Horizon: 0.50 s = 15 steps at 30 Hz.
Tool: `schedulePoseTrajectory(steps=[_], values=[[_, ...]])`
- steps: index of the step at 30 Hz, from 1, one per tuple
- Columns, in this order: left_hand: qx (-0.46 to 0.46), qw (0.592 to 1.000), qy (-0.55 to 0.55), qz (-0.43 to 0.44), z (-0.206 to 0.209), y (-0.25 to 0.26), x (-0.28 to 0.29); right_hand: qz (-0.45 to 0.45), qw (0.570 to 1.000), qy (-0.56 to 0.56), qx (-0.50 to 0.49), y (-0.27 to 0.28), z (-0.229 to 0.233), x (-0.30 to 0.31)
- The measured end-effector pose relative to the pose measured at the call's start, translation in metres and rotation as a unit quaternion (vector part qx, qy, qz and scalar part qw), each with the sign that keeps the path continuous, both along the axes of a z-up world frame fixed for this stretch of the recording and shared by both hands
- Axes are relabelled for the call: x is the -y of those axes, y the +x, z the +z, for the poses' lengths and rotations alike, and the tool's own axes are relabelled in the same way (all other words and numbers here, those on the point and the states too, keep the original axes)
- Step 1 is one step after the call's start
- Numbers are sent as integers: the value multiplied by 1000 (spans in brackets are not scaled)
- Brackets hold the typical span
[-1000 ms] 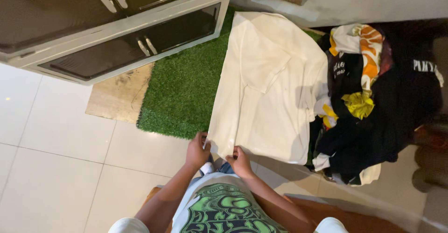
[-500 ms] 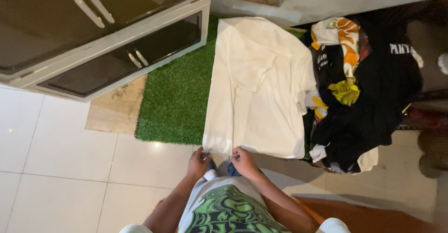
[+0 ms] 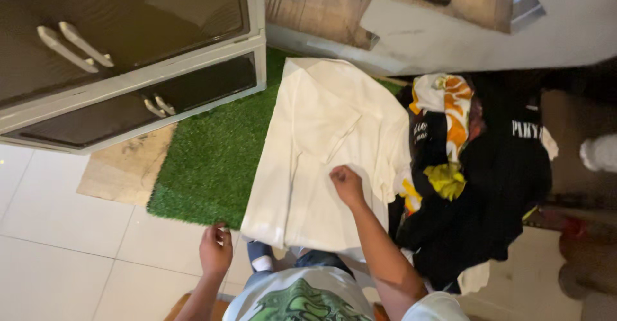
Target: The person picks up a white shirt from a pile of clothes, spreads it flat on a green mat, and folds the sleeves and sides toward the center before folding it into a compact rectangle.
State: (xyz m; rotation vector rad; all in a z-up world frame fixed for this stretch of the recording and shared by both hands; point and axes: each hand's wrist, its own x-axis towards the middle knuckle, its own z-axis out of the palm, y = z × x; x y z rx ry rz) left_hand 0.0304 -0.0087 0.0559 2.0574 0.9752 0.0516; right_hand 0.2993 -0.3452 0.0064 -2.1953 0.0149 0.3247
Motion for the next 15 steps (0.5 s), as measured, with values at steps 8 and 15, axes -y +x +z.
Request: schedulePoseTrajectory(steps=[8, 15], values=[[102, 946, 193, -239, 55, 125, 78, -108, 994, 6, -29, 131, -11, -11], [-32, 964, 195, -180, 46, 173, 114, -206, 966, -75, -135, 157, -3, -36]])
